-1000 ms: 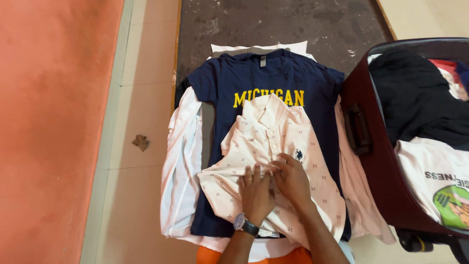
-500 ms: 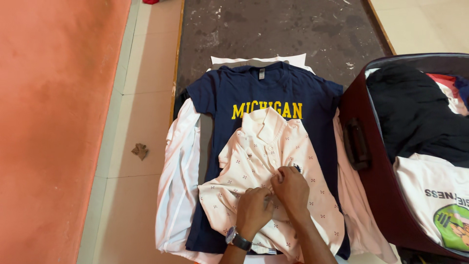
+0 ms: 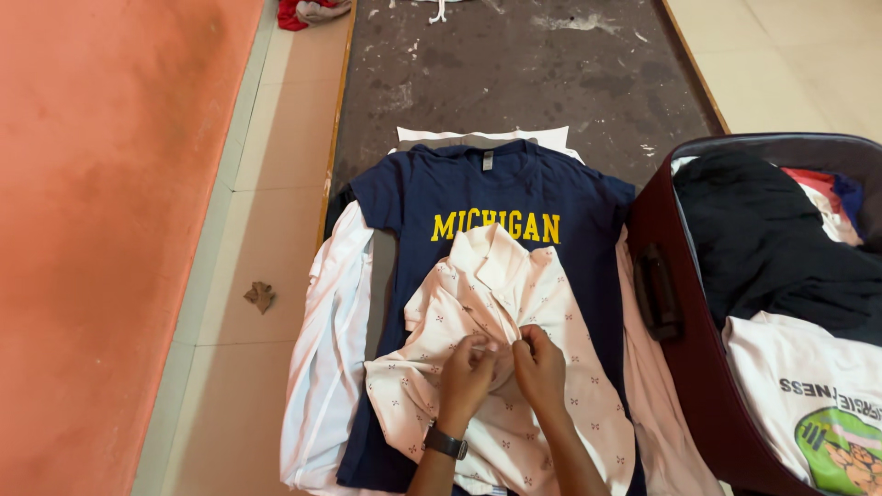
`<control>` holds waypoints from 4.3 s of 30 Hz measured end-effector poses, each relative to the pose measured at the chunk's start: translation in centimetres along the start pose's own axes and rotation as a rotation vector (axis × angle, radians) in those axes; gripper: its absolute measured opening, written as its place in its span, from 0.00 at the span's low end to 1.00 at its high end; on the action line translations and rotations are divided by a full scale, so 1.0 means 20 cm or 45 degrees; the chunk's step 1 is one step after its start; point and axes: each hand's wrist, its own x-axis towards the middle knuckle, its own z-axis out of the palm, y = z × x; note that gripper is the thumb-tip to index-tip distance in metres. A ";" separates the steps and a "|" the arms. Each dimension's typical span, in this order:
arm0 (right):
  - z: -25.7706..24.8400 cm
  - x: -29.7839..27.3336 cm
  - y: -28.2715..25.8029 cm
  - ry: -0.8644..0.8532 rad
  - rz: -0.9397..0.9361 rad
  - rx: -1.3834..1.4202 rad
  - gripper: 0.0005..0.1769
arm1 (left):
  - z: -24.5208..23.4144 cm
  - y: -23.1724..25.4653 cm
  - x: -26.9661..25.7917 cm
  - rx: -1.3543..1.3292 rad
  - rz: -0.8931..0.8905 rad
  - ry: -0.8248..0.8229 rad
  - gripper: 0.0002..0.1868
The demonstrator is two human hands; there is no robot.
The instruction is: The person folds a pair of grey trousers and a navy blue t-shirt on the floor next to an open suitcase. They then unfold a light-colored patterned shirt, button it up, and fold it neatly.
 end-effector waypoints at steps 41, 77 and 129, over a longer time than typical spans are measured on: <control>0.03 -0.04 -0.02 -0.202 0.062 0.146 0.10 | 0.04 -0.02 0.02 -0.282 -0.110 0.043 0.19; -0.02 -0.07 -0.18 -0.190 0.106 0.003 0.14 | 0.02 0.07 -0.02 0.181 0.241 0.239 0.10; -0.01 -0.03 -0.01 -0.111 0.066 -0.047 0.12 | 0.02 0.16 -0.09 0.401 0.745 0.304 0.09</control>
